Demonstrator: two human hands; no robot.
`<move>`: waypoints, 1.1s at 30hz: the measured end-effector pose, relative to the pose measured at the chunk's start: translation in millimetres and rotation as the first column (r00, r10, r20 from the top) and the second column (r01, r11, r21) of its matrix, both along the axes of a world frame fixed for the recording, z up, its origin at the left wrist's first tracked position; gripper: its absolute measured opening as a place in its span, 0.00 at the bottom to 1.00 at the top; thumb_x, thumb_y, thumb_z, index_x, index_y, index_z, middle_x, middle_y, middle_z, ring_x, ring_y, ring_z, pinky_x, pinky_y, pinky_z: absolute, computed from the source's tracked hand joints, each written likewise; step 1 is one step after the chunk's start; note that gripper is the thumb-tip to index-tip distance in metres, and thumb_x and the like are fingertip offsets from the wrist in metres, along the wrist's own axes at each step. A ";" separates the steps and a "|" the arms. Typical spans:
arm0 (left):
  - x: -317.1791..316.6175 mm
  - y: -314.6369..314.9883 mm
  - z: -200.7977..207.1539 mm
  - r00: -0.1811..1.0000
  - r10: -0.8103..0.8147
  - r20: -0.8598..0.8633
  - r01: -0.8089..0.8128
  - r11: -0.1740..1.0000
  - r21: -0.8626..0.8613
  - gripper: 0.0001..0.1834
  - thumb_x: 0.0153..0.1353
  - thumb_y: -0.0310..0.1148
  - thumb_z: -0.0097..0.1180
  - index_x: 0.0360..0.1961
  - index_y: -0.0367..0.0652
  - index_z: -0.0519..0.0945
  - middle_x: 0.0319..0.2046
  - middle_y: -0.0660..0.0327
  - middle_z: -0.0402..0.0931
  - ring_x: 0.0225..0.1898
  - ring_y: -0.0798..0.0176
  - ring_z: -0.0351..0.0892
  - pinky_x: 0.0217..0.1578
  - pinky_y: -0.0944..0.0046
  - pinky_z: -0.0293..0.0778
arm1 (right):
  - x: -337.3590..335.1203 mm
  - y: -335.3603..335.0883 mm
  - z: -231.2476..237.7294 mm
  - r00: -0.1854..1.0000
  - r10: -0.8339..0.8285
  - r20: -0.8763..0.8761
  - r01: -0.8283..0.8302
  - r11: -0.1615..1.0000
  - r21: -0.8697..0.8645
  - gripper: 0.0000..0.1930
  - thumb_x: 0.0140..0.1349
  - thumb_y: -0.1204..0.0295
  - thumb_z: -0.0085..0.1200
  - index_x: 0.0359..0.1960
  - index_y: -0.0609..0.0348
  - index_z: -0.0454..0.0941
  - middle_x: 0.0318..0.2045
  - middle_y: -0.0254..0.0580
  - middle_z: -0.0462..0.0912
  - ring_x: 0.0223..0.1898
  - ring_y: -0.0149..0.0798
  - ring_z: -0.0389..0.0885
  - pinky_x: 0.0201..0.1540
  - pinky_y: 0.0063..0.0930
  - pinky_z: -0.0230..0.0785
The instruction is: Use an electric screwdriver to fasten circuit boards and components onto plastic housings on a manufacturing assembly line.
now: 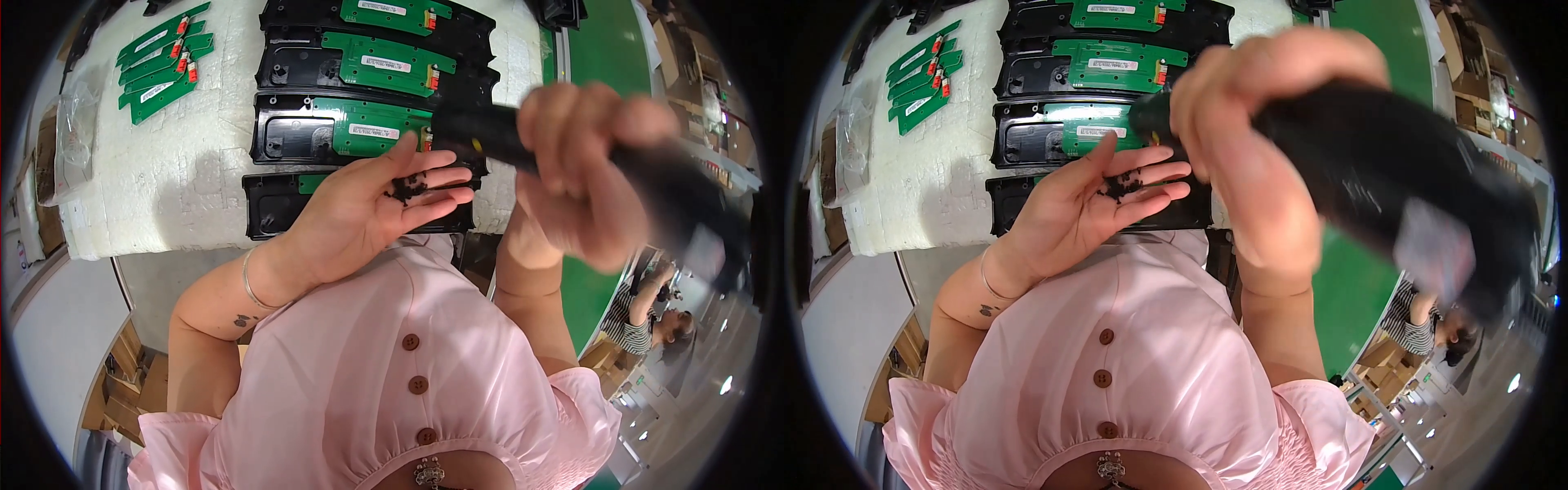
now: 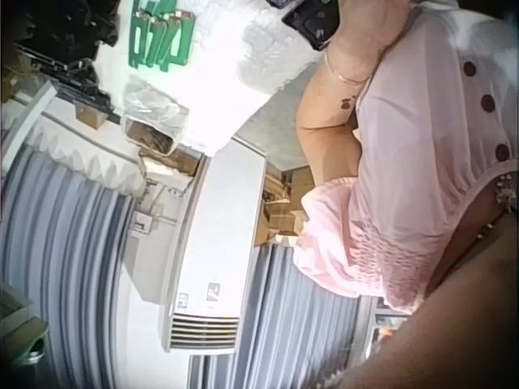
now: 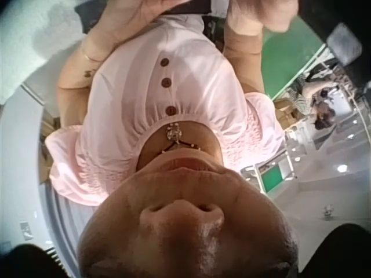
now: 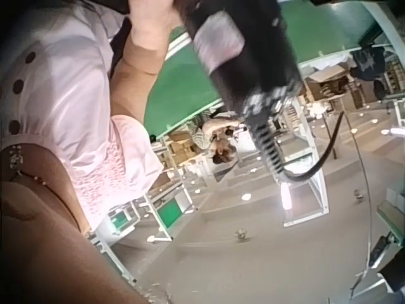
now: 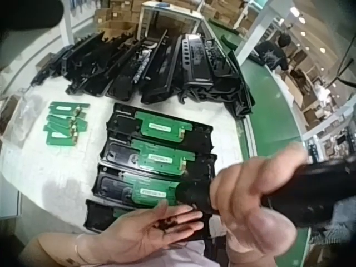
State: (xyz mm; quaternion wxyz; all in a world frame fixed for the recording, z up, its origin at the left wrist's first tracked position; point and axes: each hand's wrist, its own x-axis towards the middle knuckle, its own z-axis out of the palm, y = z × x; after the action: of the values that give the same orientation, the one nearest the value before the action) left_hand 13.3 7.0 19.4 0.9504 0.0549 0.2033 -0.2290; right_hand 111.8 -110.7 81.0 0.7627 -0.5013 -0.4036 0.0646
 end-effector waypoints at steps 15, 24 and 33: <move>-11.3 15.6 -10.7 0.975 -0.094 0.200 0.015 0.931 0.365 0.09 0.59 0.28 0.46 0.40 0.35 0.72 0.33 0.55 0.75 0.36 0.65 0.77 0.36 0.74 0.75 | 20.2 22.5 -22.7 0.994 -0.023 -0.108 0.012 0.994 -0.105 0.12 0.42 0.76 0.39 0.32 0.61 0.65 0.13 0.35 0.60 0.14 0.30 0.57 0.24 0.29 0.56; -9.4 12.2 -8.8 0.999 0.026 0.032 -0.033 0.971 0.236 0.11 0.58 0.26 0.48 0.43 0.36 0.72 0.36 0.58 0.74 0.35 0.67 0.77 0.37 0.75 0.75 | 19.6 27.2 -19.8 0.990 0.007 -0.141 -0.029 0.988 -0.153 0.10 0.42 0.78 0.39 0.31 0.62 0.63 0.14 0.36 0.62 0.15 0.29 0.57 0.24 0.28 0.56; -5.5 8.1 -19.0 0.990 0.083 0.111 -0.093 0.992 0.087 0.10 0.57 0.31 0.51 0.39 0.38 0.74 0.33 0.61 0.75 0.35 0.70 0.76 0.36 0.76 0.73 | -8.5 -24.0 45.2 0.932 0.356 -0.062 -0.351 0.933 0.072 0.11 0.40 0.76 0.51 0.27 0.51 0.66 0.16 0.23 0.71 0.17 0.20 0.69 0.29 0.15 0.60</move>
State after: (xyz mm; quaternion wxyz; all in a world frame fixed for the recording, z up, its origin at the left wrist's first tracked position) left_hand 7.8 15.1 0.4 0.9656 0.1017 0.1646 -0.1738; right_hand 103.3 -134.7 126.2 0.7678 -0.3946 -0.4602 0.2073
